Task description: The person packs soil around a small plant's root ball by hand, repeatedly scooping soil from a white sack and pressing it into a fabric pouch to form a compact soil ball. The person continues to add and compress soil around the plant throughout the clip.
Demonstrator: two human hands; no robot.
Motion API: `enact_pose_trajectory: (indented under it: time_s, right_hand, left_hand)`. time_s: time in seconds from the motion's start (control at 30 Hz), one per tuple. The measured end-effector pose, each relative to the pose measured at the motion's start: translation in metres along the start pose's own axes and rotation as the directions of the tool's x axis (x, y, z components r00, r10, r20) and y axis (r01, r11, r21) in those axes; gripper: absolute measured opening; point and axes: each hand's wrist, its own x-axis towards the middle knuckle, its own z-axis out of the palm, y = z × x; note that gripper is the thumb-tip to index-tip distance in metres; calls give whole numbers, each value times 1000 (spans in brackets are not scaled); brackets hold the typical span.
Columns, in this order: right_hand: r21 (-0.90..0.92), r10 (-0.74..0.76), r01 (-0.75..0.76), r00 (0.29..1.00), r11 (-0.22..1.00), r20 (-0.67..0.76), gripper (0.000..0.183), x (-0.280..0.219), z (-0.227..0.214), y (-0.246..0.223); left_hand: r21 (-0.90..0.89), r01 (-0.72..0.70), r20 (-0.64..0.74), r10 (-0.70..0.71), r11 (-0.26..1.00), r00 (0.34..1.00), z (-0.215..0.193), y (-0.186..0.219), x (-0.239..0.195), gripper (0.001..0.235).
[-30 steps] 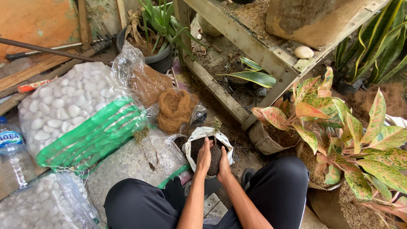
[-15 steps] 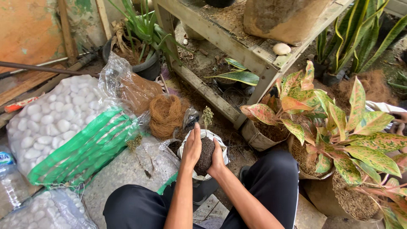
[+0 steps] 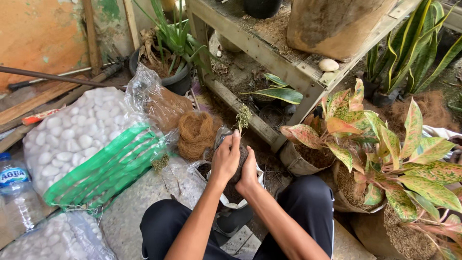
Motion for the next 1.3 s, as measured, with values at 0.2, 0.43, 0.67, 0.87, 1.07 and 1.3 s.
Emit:
enact_pose_trajectory:
  time_s: [0.2,0.43,0.67,0.87,1.07,1.3]
  right_hand:
    - [-111,-169,169,986,979,8,68,9,-5,-13]
    - [-156,-97,97,995,983,3,59,-1,-22,-29]
    - [-134,-50,59,996,989,74,55,-3,-25,-20]
    - [-206,-122,112,992,972,-39,63,8,-27,0]
    - [-229,-217,204,976,952,-30,69,15,-27,3]
    - [-290,-290,276,957,916,-4,74,26,-34,3]
  left_hand:
    - [52,-18,-8,18,998,1000,12,14,1,71]
    - [-134,45,116,-30,990,993,21,8,-7,82]
    - [-232,63,177,-21,971,984,7,-15,-8,93]
    - [60,-57,-17,58,997,998,20,-16,-11,88]
    - [253,-122,-104,152,960,983,28,-20,-5,80]
    - [311,-164,-154,220,936,963,34,-24,-1,73]
